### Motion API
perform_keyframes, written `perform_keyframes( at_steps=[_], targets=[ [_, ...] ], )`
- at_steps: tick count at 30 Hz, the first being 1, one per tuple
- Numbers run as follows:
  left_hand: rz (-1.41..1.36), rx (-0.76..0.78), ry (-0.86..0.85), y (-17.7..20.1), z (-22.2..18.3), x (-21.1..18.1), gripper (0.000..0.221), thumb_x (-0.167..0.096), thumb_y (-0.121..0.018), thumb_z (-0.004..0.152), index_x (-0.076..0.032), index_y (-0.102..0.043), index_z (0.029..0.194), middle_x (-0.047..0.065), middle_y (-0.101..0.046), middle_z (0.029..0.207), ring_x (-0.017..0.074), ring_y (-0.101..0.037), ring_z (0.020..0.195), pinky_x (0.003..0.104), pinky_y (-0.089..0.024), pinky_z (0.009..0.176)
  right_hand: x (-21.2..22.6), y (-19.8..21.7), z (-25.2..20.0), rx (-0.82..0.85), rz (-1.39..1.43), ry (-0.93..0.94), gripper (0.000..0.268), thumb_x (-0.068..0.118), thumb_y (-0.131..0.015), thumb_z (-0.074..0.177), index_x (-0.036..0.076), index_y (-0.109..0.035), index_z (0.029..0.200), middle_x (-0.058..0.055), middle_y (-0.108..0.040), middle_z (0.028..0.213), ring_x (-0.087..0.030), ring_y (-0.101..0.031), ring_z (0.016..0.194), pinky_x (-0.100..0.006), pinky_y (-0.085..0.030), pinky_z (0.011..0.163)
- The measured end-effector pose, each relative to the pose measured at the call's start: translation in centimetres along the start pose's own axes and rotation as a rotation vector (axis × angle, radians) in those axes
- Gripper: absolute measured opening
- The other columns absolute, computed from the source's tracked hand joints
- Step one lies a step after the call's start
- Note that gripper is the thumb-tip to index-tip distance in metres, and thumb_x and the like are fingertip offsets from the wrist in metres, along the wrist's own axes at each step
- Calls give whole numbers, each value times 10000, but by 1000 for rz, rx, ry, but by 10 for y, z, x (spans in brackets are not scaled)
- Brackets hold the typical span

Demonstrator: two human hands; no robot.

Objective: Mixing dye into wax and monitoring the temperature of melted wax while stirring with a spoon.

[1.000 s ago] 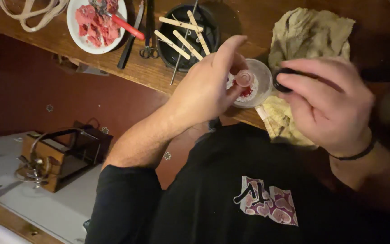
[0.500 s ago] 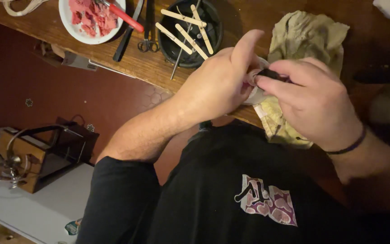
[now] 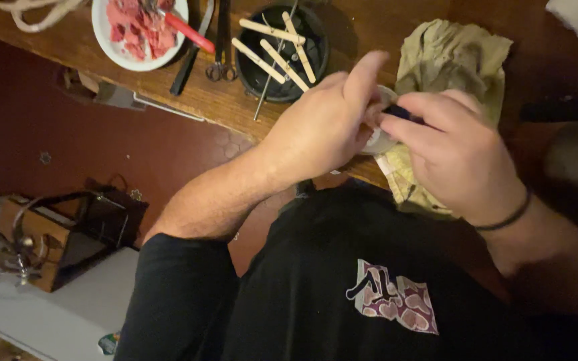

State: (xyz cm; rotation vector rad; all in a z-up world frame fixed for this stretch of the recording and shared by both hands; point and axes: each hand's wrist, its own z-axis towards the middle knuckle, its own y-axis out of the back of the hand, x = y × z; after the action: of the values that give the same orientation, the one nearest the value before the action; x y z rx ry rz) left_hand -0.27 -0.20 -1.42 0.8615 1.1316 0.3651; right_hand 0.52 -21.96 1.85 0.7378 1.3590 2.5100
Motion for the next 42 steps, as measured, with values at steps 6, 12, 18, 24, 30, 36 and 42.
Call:
perform_keyframes(
  at_steps=[6,12,18,24,30,36,42],
  targets=[
    [-69,48,-7,15,-3,-16,754,-42,-727,834,4,-270,1432,202,-738,1083,409,-688,950,521,-561,788,10,-1,1,-40,-74,45,192,-77,-716,1018,34,-843,1111,-125,-735,1144,-308,-604,993,-420,-492,923],
    [-191,-243,-237,16,-23,-9,444,-38,-703,962,-57,-554,1379,133,-680,1261,297,-700,1135,384,-611,969,11,9,-22,-308,68,-119,208,-289,-740,964,-149,-735,1117,-336,-650,1263,-459,-641,1101,-525,-560,985],
    [-1252,-159,-29,-10,-57,-6,330,-47,-775,956,-57,-615,1245,21,-690,1024,102,-694,949,228,-613,907,33,2,-28,-180,207,-264,158,-146,-664,918,-65,-736,1033,-262,-650,1231,-401,-637,1132,-480,-516,1082],
    [-1581,-75,31,-34,-79,9,321,5,-751,960,-29,-610,1247,106,-731,1045,143,-703,873,255,-620,841,48,-19,-19,-87,217,-121,161,38,-695,990,109,-770,1115,-153,-687,1239,-329,-627,1120,-425,-487,1048],
    [-1548,-14,113,-32,-97,22,230,-110,-770,951,-41,-644,1131,82,-743,1002,123,-731,895,230,-648,717,69,-24,5,33,206,-78,150,-36,-713,925,-13,-741,1070,-174,-702,1235,-293,-687,1093,-406,-542,1049],
    [-1602,67,161,-25,-113,45,209,-80,-799,903,-33,-663,1055,107,-751,948,118,-719,791,227,-644,659,70,-29,24,184,-27,295,252,33,-687,954,-40,-687,1195,-198,-675,1303,-297,-674,1157,-426,-538,1055],
    [-1643,201,288,-17,-128,66,218,-169,-775,916,-9,-660,1009,143,-726,879,173,-722,731,303,-642,572,78,-36,39,274,49,304,244,52,-560,1000,44,-707,1195,-133,-674,1308,-332,-670,1098,-428,-526,1054]
  ],
)
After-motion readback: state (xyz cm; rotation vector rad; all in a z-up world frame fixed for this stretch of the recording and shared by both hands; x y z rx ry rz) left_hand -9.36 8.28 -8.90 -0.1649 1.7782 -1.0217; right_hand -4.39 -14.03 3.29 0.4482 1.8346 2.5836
